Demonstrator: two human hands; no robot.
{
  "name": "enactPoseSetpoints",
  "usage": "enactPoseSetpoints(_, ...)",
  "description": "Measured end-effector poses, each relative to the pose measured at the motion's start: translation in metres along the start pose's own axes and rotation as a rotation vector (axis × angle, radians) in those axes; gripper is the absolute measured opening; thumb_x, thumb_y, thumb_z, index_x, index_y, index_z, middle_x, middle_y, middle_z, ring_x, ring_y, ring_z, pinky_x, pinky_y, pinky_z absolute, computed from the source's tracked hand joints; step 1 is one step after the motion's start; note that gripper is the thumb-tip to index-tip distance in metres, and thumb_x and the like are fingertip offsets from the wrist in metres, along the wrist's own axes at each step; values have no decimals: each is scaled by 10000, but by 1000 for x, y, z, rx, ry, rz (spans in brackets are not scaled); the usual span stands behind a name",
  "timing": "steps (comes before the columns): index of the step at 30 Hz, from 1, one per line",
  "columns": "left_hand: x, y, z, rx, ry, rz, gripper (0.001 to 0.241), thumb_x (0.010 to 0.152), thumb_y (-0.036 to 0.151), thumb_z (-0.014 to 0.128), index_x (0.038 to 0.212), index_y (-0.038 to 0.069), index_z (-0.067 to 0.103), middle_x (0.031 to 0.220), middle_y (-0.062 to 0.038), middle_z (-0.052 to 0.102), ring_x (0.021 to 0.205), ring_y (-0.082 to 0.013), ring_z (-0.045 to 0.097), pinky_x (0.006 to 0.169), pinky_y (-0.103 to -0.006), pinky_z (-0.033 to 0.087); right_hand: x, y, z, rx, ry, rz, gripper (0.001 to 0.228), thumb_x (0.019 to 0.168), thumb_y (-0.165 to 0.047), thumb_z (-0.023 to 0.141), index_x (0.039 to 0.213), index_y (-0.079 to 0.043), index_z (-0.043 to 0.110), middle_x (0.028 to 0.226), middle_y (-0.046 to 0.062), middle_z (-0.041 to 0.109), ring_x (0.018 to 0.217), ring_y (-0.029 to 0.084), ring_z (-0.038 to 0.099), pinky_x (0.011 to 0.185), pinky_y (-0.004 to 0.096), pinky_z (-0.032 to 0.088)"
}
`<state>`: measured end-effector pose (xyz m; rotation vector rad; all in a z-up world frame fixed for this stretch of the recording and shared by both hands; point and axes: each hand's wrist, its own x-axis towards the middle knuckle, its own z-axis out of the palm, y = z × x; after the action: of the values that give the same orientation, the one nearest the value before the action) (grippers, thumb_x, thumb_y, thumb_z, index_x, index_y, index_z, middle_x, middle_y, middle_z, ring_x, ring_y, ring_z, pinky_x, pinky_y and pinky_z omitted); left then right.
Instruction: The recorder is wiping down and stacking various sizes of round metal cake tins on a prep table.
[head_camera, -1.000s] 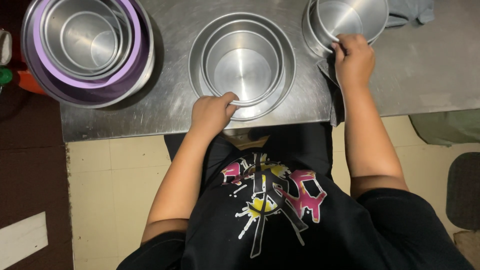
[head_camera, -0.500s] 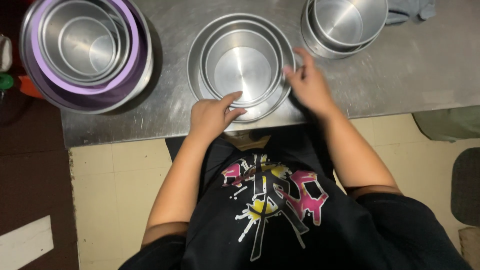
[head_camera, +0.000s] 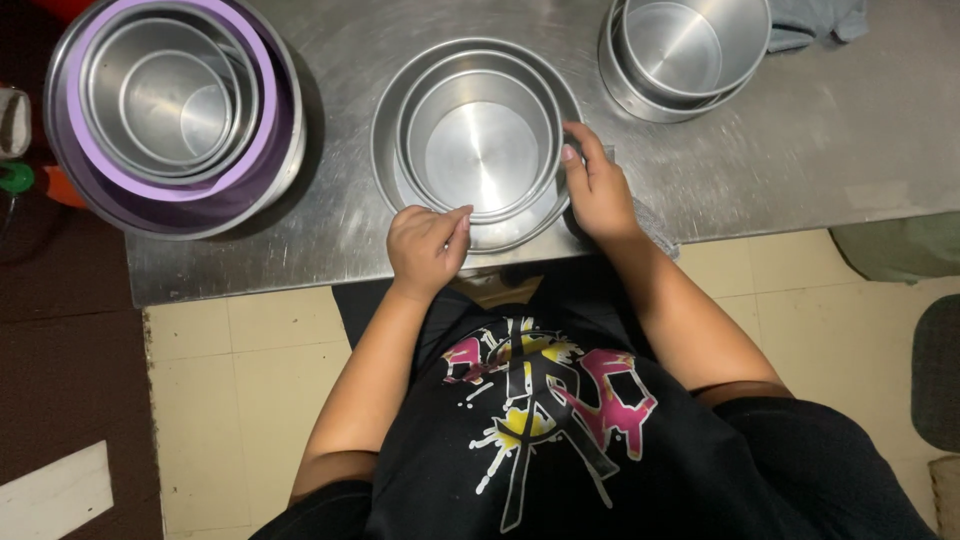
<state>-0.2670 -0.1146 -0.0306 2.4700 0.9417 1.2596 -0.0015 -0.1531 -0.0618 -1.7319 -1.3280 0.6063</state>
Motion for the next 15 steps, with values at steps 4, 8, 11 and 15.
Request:
enactPoseSetpoints(4, -1, 0, 1, 2, 4, -5, 56, 915, 104, 755, 955, 109, 793, 649, -16, 650, 622, -223, 605, 738, -356, 483, 0, -19, -5, 28, -26, 70, 380, 1092, -263, 467, 1458, -168, 510, 811, 151, 693, 782, 271, 713, 763, 376, 521)
enactPoseSetpoints(8, -1, 1, 0, 0, 11, 8, 51, 934, 99, 748, 965, 106, 787, 659, -20, 647, 643, -215, 619, 761, -359, 482, -1, -22, -5, 18, -43, 115, 401, 1070, -238, 463, 1465, -178, 498, 788, 154, 685, 745, 279, 699, 738, 381, 514)
enactPoseSetpoints(11, -2, -1, 1, 11, 8, 17, 49, 931, 102, 746, 960, 110, 784, 649, -22, 633, 645, -222, 615, 767, -359, 476, 1, -18, -4, 25, -39, 147, 421, 1053, -227, 466, 1471, -202, 501, 765, 157, 679, 723, 281, 693, 723, 383, 512)
enactPoseSetpoints(15, -24, 2, -10, 8, -43, -3, 175, 876, 138, 742, 1022, 44, 762, 872, -108, 684, 880, -306, 654, 923, -464, 468, -2, -11, -2, 42, -26, 60, 445, 1059, -201, 475, 1504, -203, 481, 779, 155, 669, 737, 284, 684, 728, 399, 513)
